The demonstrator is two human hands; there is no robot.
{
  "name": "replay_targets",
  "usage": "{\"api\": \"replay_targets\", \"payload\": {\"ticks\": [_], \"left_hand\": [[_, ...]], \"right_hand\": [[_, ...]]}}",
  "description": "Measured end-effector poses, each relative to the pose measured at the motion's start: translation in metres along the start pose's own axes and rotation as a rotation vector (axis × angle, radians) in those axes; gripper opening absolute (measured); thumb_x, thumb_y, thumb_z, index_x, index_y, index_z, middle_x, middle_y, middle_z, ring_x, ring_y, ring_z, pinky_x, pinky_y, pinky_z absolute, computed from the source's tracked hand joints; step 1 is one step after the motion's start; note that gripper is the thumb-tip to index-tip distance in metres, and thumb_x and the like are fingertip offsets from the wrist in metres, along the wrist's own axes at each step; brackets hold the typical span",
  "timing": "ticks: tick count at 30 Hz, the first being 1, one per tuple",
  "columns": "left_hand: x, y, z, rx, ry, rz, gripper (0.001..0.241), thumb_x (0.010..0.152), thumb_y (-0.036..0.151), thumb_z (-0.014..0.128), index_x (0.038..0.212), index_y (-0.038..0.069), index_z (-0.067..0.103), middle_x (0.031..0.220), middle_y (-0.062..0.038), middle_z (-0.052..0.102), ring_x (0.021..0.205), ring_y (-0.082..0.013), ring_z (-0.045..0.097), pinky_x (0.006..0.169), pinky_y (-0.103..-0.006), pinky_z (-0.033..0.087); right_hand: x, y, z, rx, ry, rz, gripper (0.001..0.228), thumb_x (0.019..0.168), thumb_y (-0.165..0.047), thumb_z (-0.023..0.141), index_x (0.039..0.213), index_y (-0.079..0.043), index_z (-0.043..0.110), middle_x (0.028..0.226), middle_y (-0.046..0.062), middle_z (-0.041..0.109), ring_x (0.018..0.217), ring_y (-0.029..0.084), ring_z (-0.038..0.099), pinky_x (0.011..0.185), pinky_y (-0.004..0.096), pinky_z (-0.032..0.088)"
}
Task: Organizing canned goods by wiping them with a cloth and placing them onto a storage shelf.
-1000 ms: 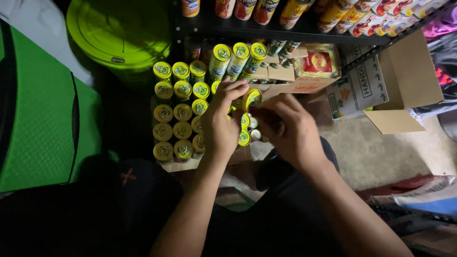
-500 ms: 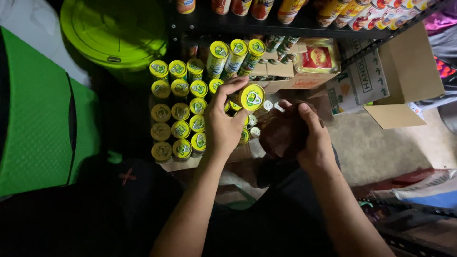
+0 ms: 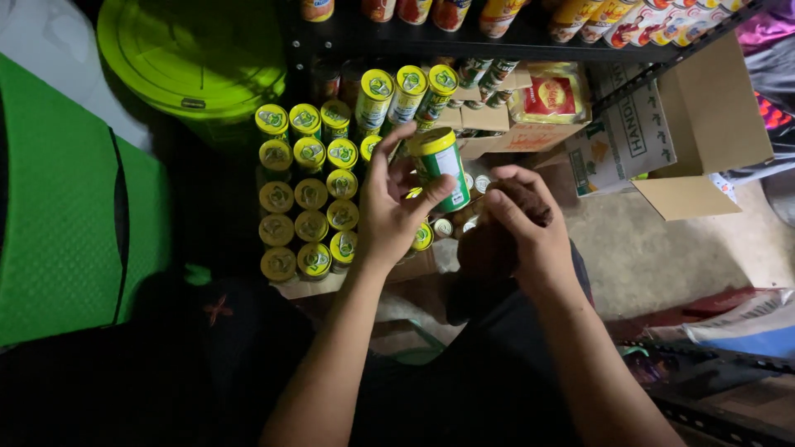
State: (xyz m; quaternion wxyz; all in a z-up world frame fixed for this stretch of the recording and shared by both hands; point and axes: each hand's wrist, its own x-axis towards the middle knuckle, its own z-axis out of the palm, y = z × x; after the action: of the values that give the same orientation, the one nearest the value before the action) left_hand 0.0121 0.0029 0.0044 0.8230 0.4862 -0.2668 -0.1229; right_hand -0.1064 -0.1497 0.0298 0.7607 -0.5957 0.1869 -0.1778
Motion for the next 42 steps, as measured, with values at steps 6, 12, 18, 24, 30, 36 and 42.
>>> {"api": "replay_targets", "payload": {"ticks": [6, 12, 18, 24, 30, 36, 42], "left_hand": [[0.0, -0.016, -0.002, -0.196, 0.06, -0.096, 0.084, 0.086, 0.037, 0.087, 0.145, 0.001, 0.04, 0.133, -0.018, 0.062, 0.117, -0.0226, 0.067, 0.098, -0.0382, 0.059], [-0.007, -0.044, -0.006, 0.317, 0.105, 0.016, 0.091, 0.079, 0.05, 0.088, 0.141, 0.002, 0.042, 0.13, -0.014, 0.062, 0.115, -0.0198, 0.067, 0.098, -0.0353, 0.059], [-0.012, -0.041, 0.015, 0.158, 0.156, -0.185, 0.054, 0.095, 0.04, 0.071, 0.134, 0.005, 0.059, 0.125, -0.007, 0.071, 0.105, -0.0147, 0.069, 0.088, -0.0309, 0.058], [-0.014, -0.058, 0.006, 0.022, -0.048, -0.122, 0.057, 0.099, 0.025, 0.07, 0.148, -0.001, 0.053, 0.148, -0.006, 0.059, 0.124, -0.0162, 0.061, 0.102, -0.0316, 0.053], [0.004, -0.022, 0.026, 0.039, -0.15, -0.21, 0.065, 0.094, 0.021, 0.074, 0.15, 0.001, 0.049, 0.134, -0.009, 0.064, 0.121, -0.0173, 0.062, 0.102, -0.0334, 0.053], [0.076, 0.013, 0.048, 0.18, -0.198, -0.053, 0.064, 0.092, 0.009, 0.075, 0.15, 0.0, 0.05, 0.138, -0.008, 0.065, 0.126, -0.016, 0.062, 0.105, -0.0323, 0.052], [0.17, 0.164, 0.122, 0.587, -0.178, 0.111, 0.072, 0.087, 0.004, 0.07, 0.154, 0.017, 0.048, 0.136, -0.007, 0.07, 0.112, -0.018, 0.069, 0.095, -0.0322, 0.056]], "right_hand": [[-0.003, 0.0, 0.005, -0.164, 0.019, -0.028, 0.034, 0.096, -0.01, 0.073, 0.127, -0.005, 0.061, 0.106, 0.0, 0.067, 0.093, 0.009, 0.063, 0.082, 0.024, 0.052], [0.0, 0.005, 0.012, -0.174, -0.207, -0.002, 0.033, 0.093, -0.004, 0.07, 0.124, -0.004, 0.059, 0.111, 0.001, 0.073, 0.105, 0.01, 0.069, 0.093, 0.028, 0.057], [0.009, 0.043, -0.011, -0.087, -0.111, -0.014, 0.031, 0.096, -0.003, 0.074, 0.122, -0.003, 0.057, 0.102, 0.004, 0.069, 0.09, 0.012, 0.065, 0.081, 0.029, 0.054], [0.009, 0.036, -0.02, 0.025, -0.014, 0.098, 0.03, 0.095, -0.006, 0.07, 0.124, -0.001, 0.062, 0.106, 0.005, 0.071, 0.094, 0.013, 0.066, 0.084, 0.029, 0.053], [0.027, 0.014, -0.037, 0.083, -0.035, 0.079, 0.037, 0.091, -0.006, 0.072, 0.127, 0.0, 0.062, 0.111, 0.01, 0.073, 0.102, 0.018, 0.069, 0.09, 0.034, 0.054], [0.067, -0.073, -0.017, 0.005, -0.169, -0.08, 0.047, 0.084, -0.006, 0.075, 0.129, -0.002, 0.061, 0.118, 0.009, 0.075, 0.107, 0.014, 0.068, 0.091, 0.031, 0.054], [0.127, -0.214, 0.015, -0.21, -0.148, -0.419, 0.048, 0.086, -0.011, 0.075, 0.132, -0.004, 0.059, 0.117, 0.009, 0.076, 0.106, 0.015, 0.069, 0.089, 0.03, 0.054]]}}
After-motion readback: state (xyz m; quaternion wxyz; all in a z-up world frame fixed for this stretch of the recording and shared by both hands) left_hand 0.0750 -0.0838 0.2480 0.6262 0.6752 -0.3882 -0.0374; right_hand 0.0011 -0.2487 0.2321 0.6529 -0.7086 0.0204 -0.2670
